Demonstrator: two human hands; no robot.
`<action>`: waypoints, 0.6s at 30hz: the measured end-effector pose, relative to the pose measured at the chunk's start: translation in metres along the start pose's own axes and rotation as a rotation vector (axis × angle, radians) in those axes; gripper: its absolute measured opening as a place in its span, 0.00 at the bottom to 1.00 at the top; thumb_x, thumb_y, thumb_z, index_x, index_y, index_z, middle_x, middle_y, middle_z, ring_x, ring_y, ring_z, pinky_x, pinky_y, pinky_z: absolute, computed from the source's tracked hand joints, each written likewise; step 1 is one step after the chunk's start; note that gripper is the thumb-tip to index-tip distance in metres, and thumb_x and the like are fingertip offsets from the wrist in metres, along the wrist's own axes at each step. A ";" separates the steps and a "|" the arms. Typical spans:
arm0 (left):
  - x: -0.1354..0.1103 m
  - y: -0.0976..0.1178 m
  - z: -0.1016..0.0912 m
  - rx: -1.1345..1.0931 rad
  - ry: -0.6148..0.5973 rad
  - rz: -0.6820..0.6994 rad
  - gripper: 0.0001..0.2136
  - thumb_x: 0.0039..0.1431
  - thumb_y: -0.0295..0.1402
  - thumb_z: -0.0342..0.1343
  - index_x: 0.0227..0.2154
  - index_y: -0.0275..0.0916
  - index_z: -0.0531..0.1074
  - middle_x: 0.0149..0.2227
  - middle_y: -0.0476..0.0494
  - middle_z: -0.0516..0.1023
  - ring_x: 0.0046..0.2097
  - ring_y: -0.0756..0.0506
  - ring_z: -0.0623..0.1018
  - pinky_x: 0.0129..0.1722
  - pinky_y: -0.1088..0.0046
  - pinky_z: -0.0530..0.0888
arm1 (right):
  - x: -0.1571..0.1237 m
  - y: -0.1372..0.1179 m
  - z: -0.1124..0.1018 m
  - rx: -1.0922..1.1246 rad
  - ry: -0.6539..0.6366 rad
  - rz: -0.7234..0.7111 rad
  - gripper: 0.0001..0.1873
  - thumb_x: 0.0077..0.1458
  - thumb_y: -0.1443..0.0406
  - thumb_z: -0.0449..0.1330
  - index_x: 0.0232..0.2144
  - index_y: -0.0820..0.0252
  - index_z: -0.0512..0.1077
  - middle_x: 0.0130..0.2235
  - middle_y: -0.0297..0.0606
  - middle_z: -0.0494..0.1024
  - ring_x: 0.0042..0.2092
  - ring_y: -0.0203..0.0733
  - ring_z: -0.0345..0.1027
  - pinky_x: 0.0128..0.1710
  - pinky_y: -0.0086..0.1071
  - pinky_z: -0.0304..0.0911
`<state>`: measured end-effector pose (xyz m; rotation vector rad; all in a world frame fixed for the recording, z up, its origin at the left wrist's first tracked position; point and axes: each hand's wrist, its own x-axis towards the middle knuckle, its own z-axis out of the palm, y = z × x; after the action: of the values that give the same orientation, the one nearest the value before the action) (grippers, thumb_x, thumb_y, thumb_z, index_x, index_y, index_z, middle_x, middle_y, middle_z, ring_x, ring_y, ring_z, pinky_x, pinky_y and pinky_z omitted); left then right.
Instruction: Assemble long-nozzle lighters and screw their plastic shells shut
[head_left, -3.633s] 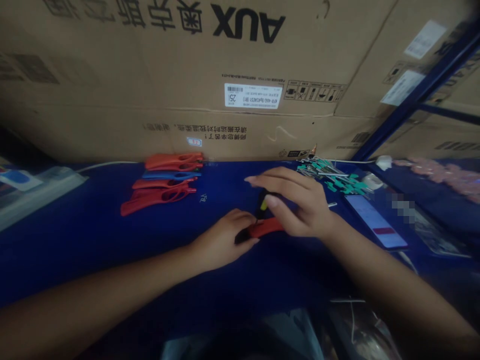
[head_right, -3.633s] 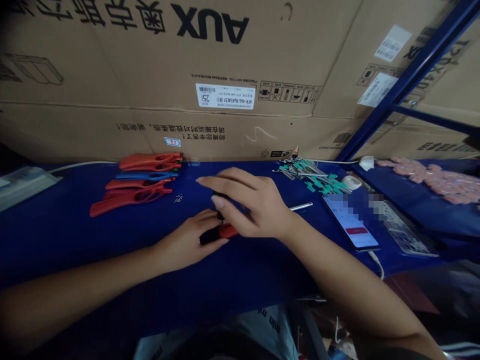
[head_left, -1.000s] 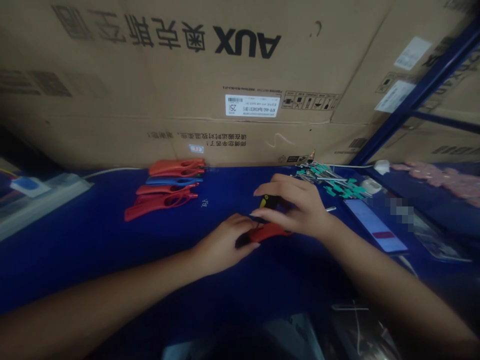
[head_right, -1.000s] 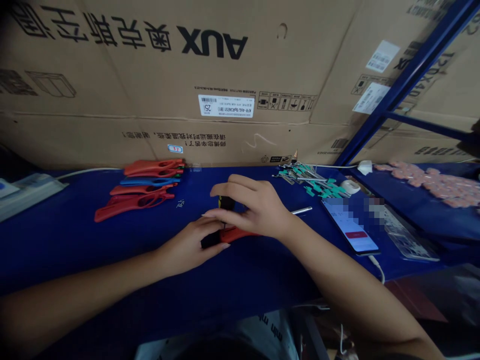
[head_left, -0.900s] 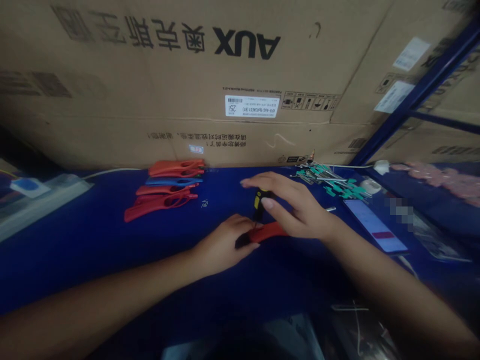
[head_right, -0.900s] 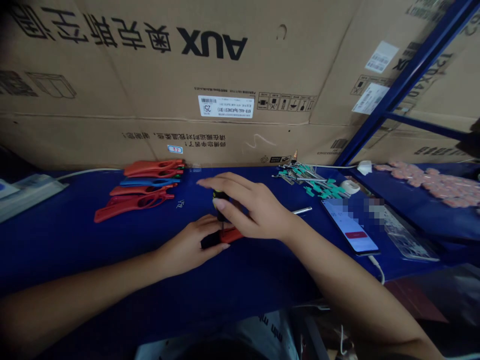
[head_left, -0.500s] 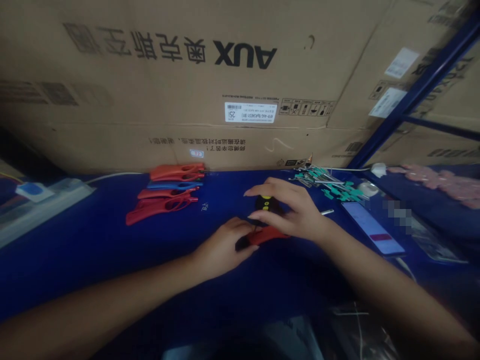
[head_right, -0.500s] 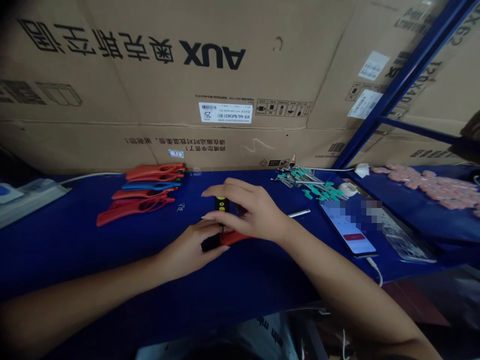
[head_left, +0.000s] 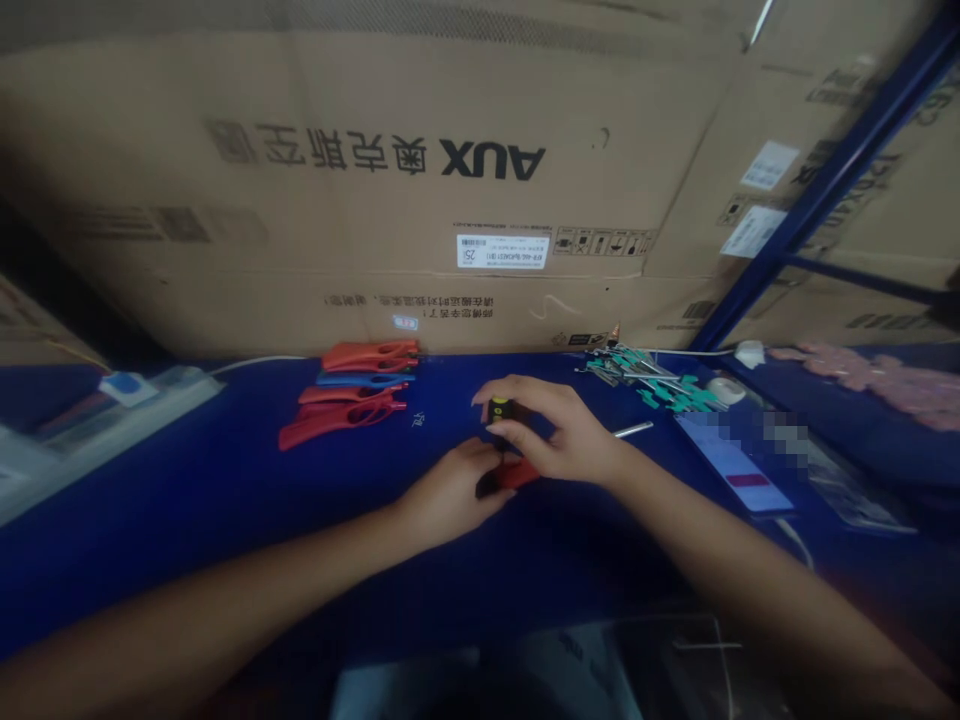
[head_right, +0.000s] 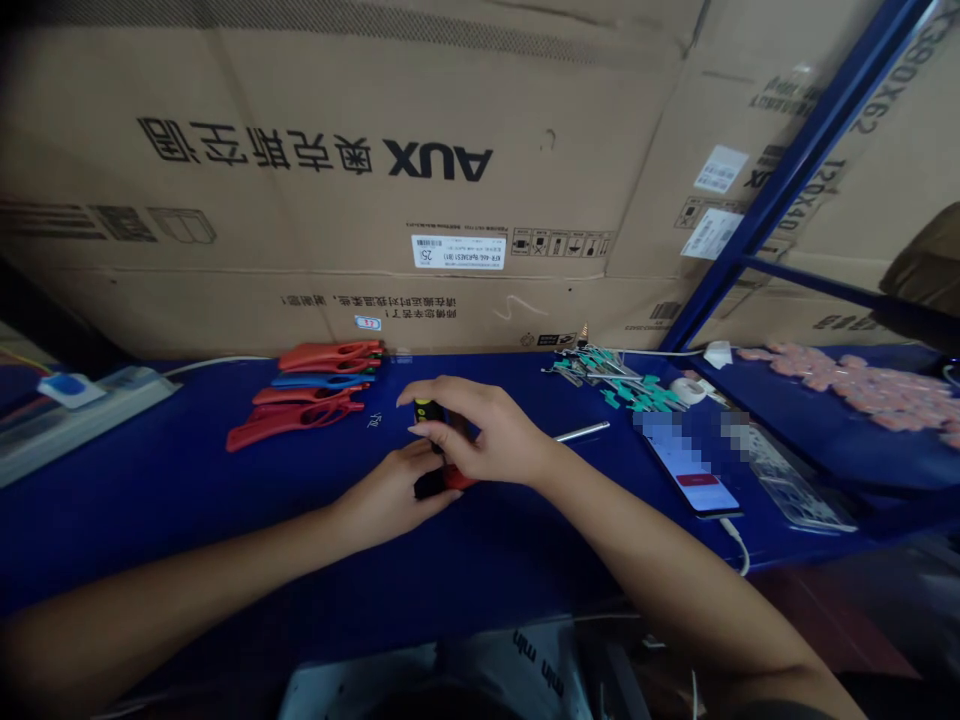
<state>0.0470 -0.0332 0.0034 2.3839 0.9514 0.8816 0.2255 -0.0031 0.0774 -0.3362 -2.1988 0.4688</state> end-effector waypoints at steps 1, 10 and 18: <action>0.000 0.001 -0.002 0.016 -0.011 -0.009 0.11 0.58 0.27 0.63 0.44 0.40 0.77 0.44 0.43 0.82 0.47 0.41 0.80 0.50 0.61 0.77 | 0.000 0.001 0.000 0.012 0.006 0.014 0.14 0.65 0.65 0.58 0.51 0.62 0.72 0.44 0.44 0.79 0.38 0.36 0.74 0.39 0.32 0.72; 0.007 -0.013 -0.034 0.303 -0.110 -0.104 0.12 0.56 0.25 0.58 0.43 0.40 0.79 0.42 0.43 0.82 0.43 0.42 0.81 0.46 0.65 0.77 | -0.027 0.054 -0.027 -0.218 0.458 0.272 0.13 0.63 0.59 0.59 0.47 0.60 0.71 0.32 0.33 0.73 0.25 0.32 0.66 0.25 0.27 0.67; 0.062 -0.054 -0.050 0.509 -0.189 -0.227 0.09 0.63 0.30 0.58 0.45 0.36 0.77 0.46 0.37 0.78 0.47 0.41 0.79 0.49 0.62 0.76 | -0.045 0.088 -0.044 -0.563 0.524 0.281 0.10 0.62 0.61 0.56 0.42 0.61 0.71 0.40 0.47 0.75 0.39 0.46 0.71 0.37 0.38 0.70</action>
<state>0.0231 0.0549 0.0319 2.6293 1.4686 0.3466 0.2945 0.0673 0.0326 -0.9612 -1.7313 -0.1073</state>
